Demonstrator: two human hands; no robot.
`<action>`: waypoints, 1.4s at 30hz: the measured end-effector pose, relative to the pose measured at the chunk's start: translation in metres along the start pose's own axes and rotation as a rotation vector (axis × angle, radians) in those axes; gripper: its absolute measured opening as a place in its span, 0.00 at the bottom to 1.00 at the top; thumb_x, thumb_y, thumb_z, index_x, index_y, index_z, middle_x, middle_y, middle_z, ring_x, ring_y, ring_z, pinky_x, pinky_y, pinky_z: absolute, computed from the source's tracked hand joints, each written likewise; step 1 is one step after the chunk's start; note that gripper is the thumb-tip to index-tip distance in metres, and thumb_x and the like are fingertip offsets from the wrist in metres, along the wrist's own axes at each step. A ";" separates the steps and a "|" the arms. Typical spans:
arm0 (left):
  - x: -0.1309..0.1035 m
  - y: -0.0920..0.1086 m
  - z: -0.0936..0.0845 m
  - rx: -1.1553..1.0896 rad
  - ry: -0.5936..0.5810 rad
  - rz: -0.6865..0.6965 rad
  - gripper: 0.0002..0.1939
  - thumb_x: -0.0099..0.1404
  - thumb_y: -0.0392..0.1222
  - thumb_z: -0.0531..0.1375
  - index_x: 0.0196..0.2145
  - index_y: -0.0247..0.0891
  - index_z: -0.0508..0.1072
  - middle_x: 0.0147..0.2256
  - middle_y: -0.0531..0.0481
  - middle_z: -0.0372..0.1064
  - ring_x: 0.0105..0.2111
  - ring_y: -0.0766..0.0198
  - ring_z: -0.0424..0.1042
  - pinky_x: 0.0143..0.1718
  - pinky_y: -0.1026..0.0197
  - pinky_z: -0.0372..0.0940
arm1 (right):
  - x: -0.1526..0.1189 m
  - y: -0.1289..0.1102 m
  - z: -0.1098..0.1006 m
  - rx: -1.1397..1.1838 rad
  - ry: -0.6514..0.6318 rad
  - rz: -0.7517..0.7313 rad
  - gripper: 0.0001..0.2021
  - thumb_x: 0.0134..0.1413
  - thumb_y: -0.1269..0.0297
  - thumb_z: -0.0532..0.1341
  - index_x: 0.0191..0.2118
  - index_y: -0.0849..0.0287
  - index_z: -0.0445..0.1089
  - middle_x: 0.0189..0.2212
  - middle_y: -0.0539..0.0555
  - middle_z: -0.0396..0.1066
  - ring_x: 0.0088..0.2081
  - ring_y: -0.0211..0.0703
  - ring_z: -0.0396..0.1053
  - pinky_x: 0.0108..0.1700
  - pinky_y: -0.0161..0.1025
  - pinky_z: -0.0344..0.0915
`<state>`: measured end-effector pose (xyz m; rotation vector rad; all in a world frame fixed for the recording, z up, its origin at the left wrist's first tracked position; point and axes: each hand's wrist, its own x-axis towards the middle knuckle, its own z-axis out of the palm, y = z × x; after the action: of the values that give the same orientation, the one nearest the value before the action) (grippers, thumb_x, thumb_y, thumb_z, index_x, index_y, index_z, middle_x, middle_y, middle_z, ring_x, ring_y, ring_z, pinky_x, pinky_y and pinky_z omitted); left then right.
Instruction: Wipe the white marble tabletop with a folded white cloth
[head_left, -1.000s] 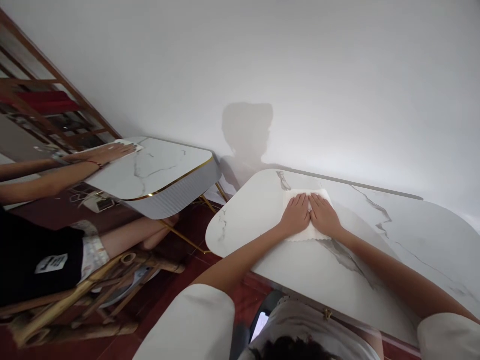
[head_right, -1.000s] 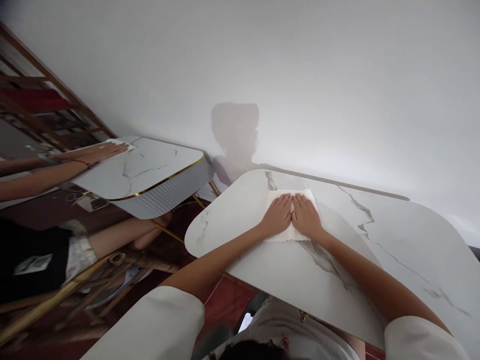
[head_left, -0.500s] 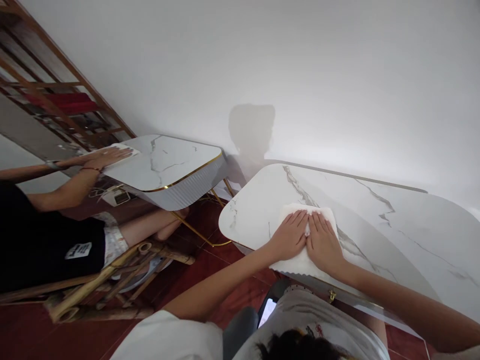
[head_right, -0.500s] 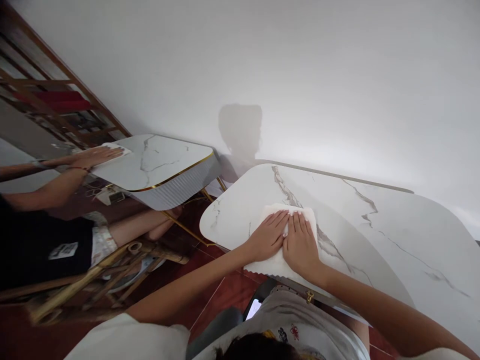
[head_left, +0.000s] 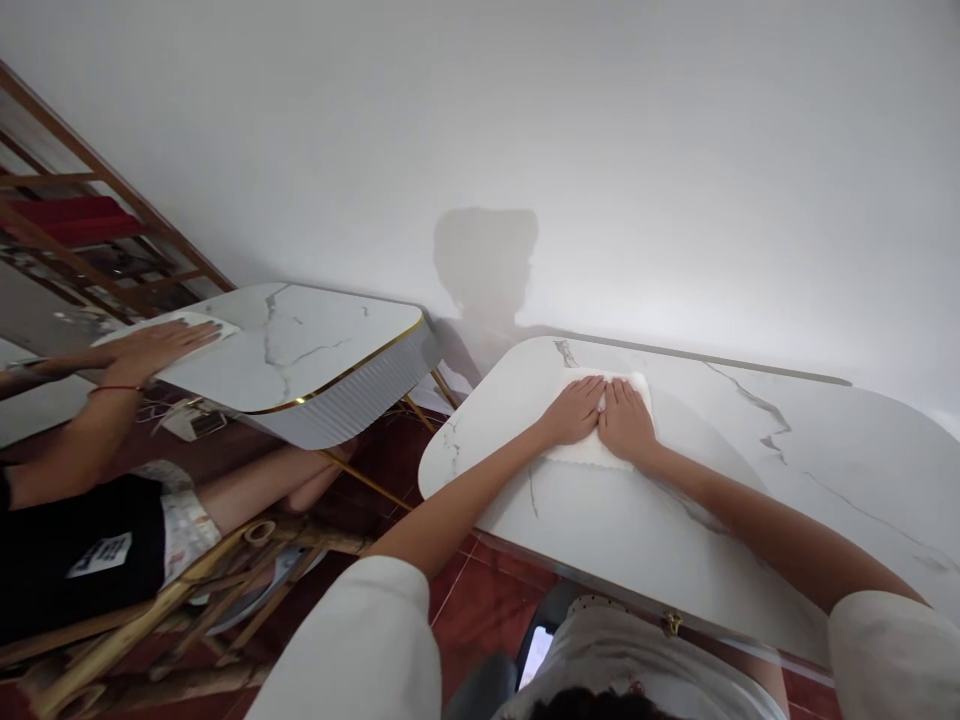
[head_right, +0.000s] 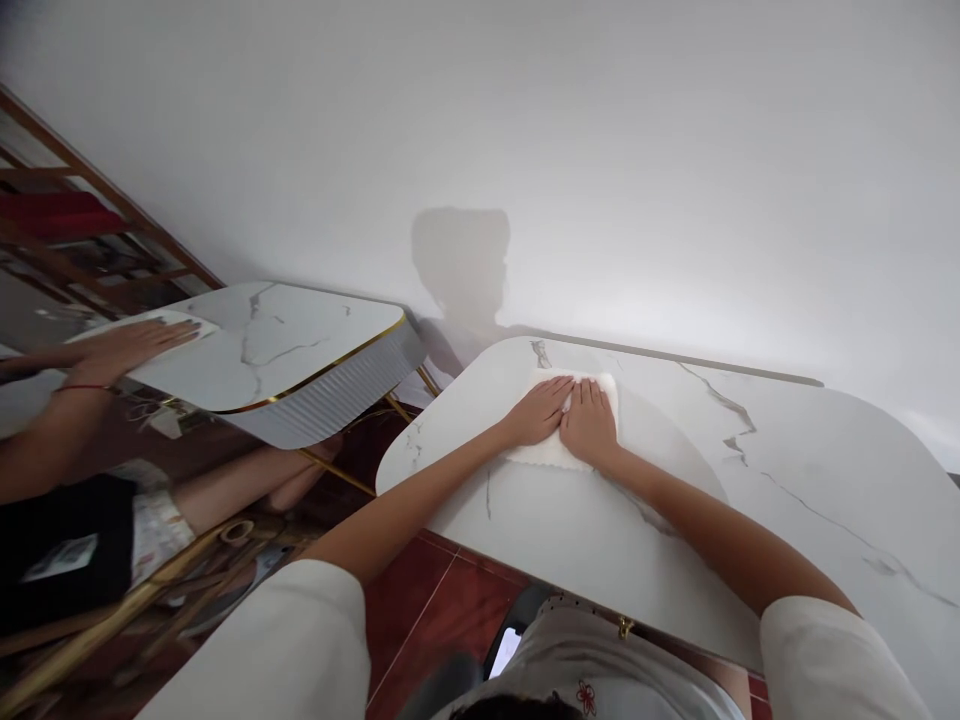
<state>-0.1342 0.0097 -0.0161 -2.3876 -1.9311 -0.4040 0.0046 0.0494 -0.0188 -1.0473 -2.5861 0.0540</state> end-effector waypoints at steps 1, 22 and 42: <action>0.010 -0.005 0.002 0.001 0.003 0.005 0.28 0.64 0.38 0.43 0.61 0.27 0.53 0.62 0.37 0.49 0.63 0.56 0.49 0.63 0.50 0.47 | 0.009 0.005 0.002 0.003 0.008 0.006 0.27 0.58 0.68 0.46 0.61 0.78 0.53 0.61 0.67 0.53 0.63 0.54 0.48 0.62 0.48 0.45; 0.064 -0.114 0.007 0.010 0.084 -0.067 0.27 0.66 0.39 0.42 0.60 0.25 0.54 0.62 0.37 0.51 0.62 0.57 0.50 0.62 0.52 0.46 | 0.134 0.003 0.041 0.009 -0.011 -0.071 0.26 0.60 0.68 0.45 0.61 0.76 0.52 0.62 0.66 0.53 0.63 0.52 0.48 0.62 0.47 0.43; -0.100 0.006 -0.025 0.051 0.035 -0.254 0.28 0.66 0.41 0.41 0.62 0.28 0.51 0.63 0.39 0.48 0.63 0.56 0.47 0.63 0.51 0.45 | -0.025 -0.071 -0.003 0.103 -0.101 -0.200 0.28 0.59 0.68 0.43 0.63 0.77 0.49 0.64 0.67 0.48 0.64 0.55 0.44 0.63 0.49 0.41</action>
<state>-0.1519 -0.0916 -0.0140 -2.0959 -2.2068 -0.3983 -0.0255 -0.0196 -0.0122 -0.7647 -2.7324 0.1932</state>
